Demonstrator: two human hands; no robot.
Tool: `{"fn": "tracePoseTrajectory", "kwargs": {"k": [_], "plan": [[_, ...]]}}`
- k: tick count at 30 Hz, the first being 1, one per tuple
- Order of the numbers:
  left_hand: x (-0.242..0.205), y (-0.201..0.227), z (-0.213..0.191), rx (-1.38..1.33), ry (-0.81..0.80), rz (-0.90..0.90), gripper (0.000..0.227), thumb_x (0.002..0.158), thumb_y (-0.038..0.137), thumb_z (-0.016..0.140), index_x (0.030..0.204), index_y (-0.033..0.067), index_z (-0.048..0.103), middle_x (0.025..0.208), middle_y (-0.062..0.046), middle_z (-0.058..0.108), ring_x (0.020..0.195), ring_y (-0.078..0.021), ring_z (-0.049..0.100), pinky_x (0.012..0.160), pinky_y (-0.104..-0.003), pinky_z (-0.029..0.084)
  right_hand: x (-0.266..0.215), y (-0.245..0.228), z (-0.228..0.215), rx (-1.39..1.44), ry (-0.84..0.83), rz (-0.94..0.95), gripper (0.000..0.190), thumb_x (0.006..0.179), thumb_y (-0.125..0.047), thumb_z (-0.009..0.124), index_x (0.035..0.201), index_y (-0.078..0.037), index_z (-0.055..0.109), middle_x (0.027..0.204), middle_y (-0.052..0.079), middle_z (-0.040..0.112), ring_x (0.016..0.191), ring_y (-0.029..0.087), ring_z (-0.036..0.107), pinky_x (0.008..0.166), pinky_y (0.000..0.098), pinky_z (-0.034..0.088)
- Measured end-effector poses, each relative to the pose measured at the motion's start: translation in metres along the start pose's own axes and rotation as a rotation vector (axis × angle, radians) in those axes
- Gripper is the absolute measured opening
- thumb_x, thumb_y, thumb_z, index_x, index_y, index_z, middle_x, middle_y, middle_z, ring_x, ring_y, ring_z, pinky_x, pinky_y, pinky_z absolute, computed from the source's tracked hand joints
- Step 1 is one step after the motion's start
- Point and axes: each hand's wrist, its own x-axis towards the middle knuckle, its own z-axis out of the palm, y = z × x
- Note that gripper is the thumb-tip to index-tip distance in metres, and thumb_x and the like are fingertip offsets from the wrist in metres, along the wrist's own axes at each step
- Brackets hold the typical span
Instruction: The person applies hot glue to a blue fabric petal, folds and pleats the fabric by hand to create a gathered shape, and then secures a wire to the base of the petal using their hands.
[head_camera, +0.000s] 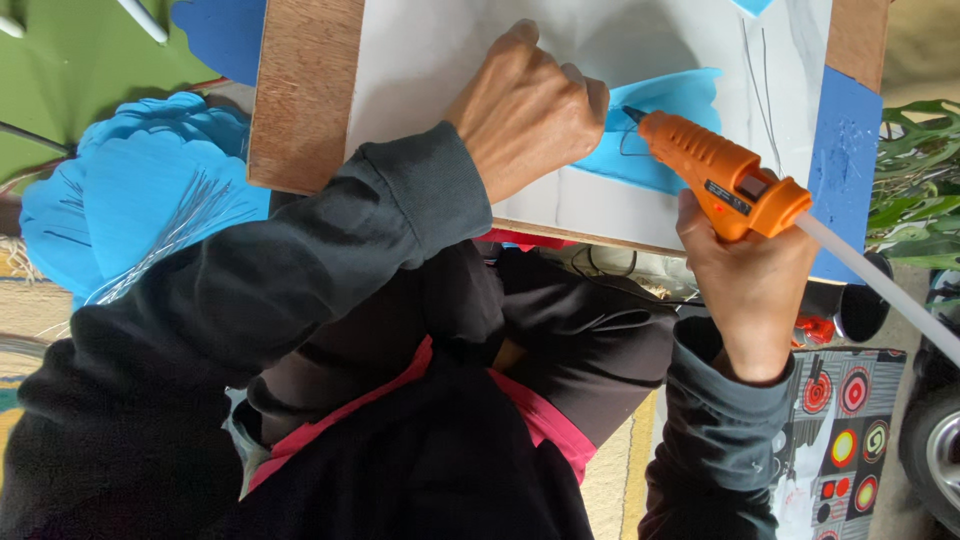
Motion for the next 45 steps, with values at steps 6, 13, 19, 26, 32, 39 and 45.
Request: {"fn": "tracePoseTrajectory", "kwargs": {"k": [6, 13, 19, 26, 32, 39, 45], "plan": [[0.001, 0.001, 0.000, -0.082, 0.033, -0.025, 0.028, 0.055, 0.001, 0.055, 0.054, 0.0197, 0.035, 0.041, 0.005, 0.035, 0.034, -0.0134, 0.034, 0.052, -0.029, 0.030, -0.001, -0.018, -0.004, 0.345, 0.025, 0.305, 0.013, 0.090, -0.004, 0.065, 0.090, 0.003, 0.055, 0.056, 0.007, 0.047, 0.045, 0.009, 0.042, 0.041, 0.0217, 0.038], [-0.001, 0.000, -0.001, -0.002, 0.005, 0.006, 0.037, 0.057, -0.008, 0.050, 0.054, 0.0190, 0.026, 0.041, 0.005, 0.019, 0.038, -0.0117, 0.018, 0.050, -0.027, 0.025, -0.003, -0.028, -0.010, 0.648, 0.109, 0.333, 0.015, 0.092, -0.011, 0.058, 0.091, 0.001, 0.049, 0.089, 0.013, 0.059, 0.040, 0.011, 0.042, 0.035, 0.0195, 0.034], [-0.002, -0.001, -0.003, -0.028, -0.016, 0.020, 0.032, 0.055, -0.006, 0.054, 0.055, 0.0188, 0.034, 0.041, 0.006, 0.029, 0.035, -0.0113, 0.028, 0.050, -0.027, 0.026, -0.002, -0.029, -0.005, 0.992, 0.261, 0.346, 0.046, 0.079, -0.034, 0.065, 0.111, -0.008, 0.044, 0.090, 0.010, 0.054, 0.042, 0.007, 0.039, 0.036, 0.0169, 0.029], [-0.004, -0.002, 0.000, -0.048, 0.011, 0.018, 0.032, 0.056, -0.007, 0.052, 0.055, 0.0183, 0.033, 0.043, 0.006, 0.025, 0.037, -0.0114, 0.023, 0.050, -0.027, 0.028, 0.000, 0.019, -0.043, 0.713, 0.470, 0.092, 0.042, 0.089, -0.042, 0.057, 0.098, -0.003, 0.046, 0.101, 0.009, 0.049, 0.052, 0.015, 0.043, 0.040, 0.0265, 0.033], [-0.004, -0.002, -0.007, -0.170, -0.022, 0.018, 0.020, 0.059, 0.004, 0.053, 0.058, 0.0193, 0.040, 0.047, 0.005, 0.039, 0.040, -0.0144, 0.038, 0.054, -0.031, 0.035, -0.005, 0.118, -0.075, 0.611, 0.595, 0.560, 0.023, 0.089, -0.027, 0.063, 0.106, -0.014, 0.056, 0.101, 0.000, 0.063, 0.066, 0.008, 0.053, 0.058, 0.0209, 0.050], [-0.009, -0.008, -0.014, -0.068, -0.032, 0.061, 0.031, 0.076, -0.001, 0.052, 0.056, 0.0185, 0.039, 0.043, 0.005, 0.028, 0.036, -0.0103, 0.027, 0.051, -0.026, 0.028, 0.005, 0.147, -0.056, 0.408, 0.185, 0.646, 0.016, 0.100, -0.028, 0.055, 0.097, -0.015, 0.047, 0.076, -0.006, 0.041, 0.064, 0.004, 0.045, 0.057, 0.0180, 0.044], [-0.010, -0.011, -0.015, -0.051, -0.039, 0.087, 0.045, 0.097, 0.019, 0.065, 0.059, 0.0167, 0.040, 0.048, 0.002, 0.029, 0.038, -0.0143, 0.029, 0.052, -0.027, 0.027, 0.015, 0.255, -0.012, 0.396, 0.231, 0.458, 0.042, 0.102, -0.012, 0.064, 0.069, -0.016, 0.039, 0.063, -0.005, 0.034, 0.058, 0.005, 0.031, 0.050, 0.0273, 0.025]]}}
